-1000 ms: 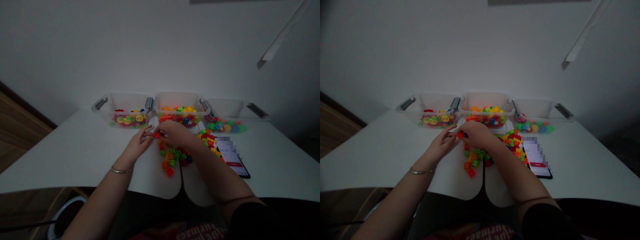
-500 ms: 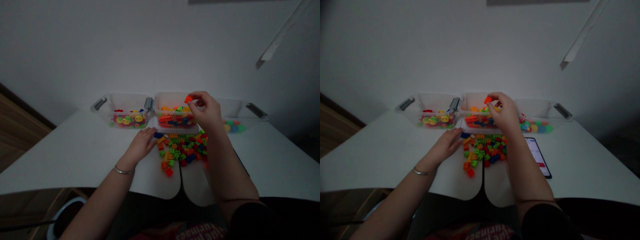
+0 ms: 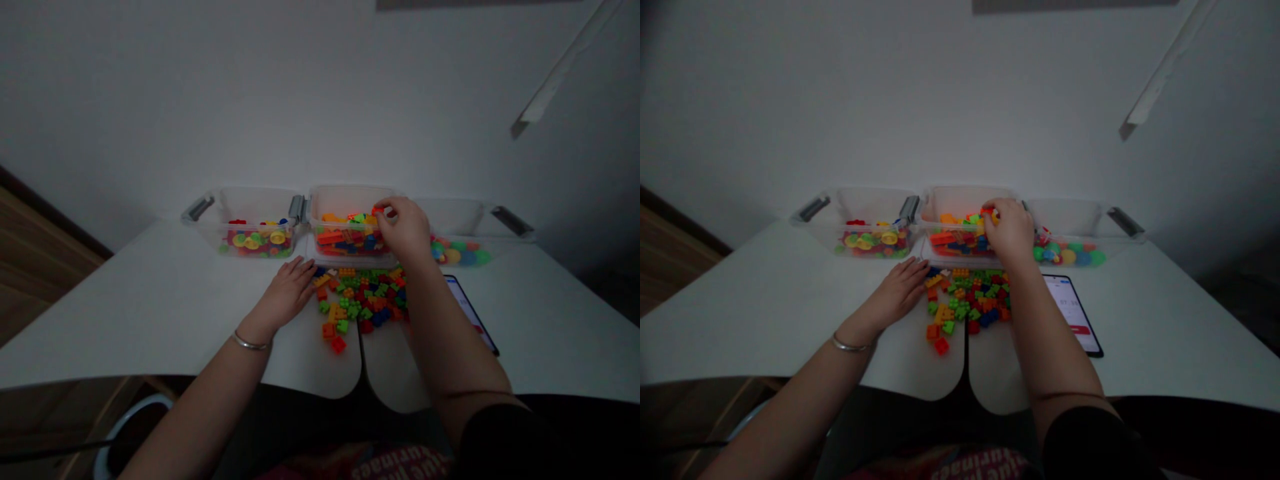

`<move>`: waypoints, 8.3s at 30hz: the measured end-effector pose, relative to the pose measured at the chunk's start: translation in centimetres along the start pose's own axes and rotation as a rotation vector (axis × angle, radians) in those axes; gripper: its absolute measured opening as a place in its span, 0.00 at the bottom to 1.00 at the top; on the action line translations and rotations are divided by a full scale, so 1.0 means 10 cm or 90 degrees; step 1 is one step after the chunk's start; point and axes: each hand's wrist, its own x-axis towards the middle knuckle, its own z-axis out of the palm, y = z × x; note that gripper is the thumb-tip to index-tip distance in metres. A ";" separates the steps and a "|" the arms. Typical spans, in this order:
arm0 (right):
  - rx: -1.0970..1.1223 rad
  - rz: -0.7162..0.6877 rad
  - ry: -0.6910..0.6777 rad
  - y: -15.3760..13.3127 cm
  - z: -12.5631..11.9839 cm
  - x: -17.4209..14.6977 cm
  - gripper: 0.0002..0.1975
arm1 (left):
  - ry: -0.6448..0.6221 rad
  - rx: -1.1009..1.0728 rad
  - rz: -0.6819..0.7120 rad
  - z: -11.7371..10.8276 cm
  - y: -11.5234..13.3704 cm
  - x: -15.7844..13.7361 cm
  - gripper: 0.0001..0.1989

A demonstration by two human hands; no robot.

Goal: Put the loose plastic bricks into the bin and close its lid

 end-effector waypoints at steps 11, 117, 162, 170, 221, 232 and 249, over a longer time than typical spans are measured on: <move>0.026 0.005 -0.053 0.08 0.05 0.02 0.12 | -0.006 0.027 -0.036 -0.13 0.07 0.04 0.18; 0.036 0.075 -0.052 0.00 0.02 0.02 0.11 | 0.027 -0.104 0.092 -0.18 0.04 0.03 0.07; 0.271 -0.007 -0.429 -0.76 0.31 -0.42 0.05 | 0.304 -0.097 -0.048 -0.21 0.08 0.03 0.08; 0.322 0.016 -0.443 -0.74 0.33 -0.41 0.03 | 0.305 -0.103 -0.044 -0.22 0.10 0.02 0.11; 0.071 0.021 -0.073 -0.09 0.09 0.01 0.09 | -0.003 -0.082 0.077 -0.16 0.05 0.03 0.10; 0.110 0.035 -0.093 -0.19 -0.06 0.03 0.12 | 0.034 -0.104 0.078 -0.18 0.08 0.02 0.13; 0.106 0.013 -0.087 -0.15 -0.61 -0.73 0.13 | -0.093 -0.083 0.270 -0.30 0.53 -0.06 0.36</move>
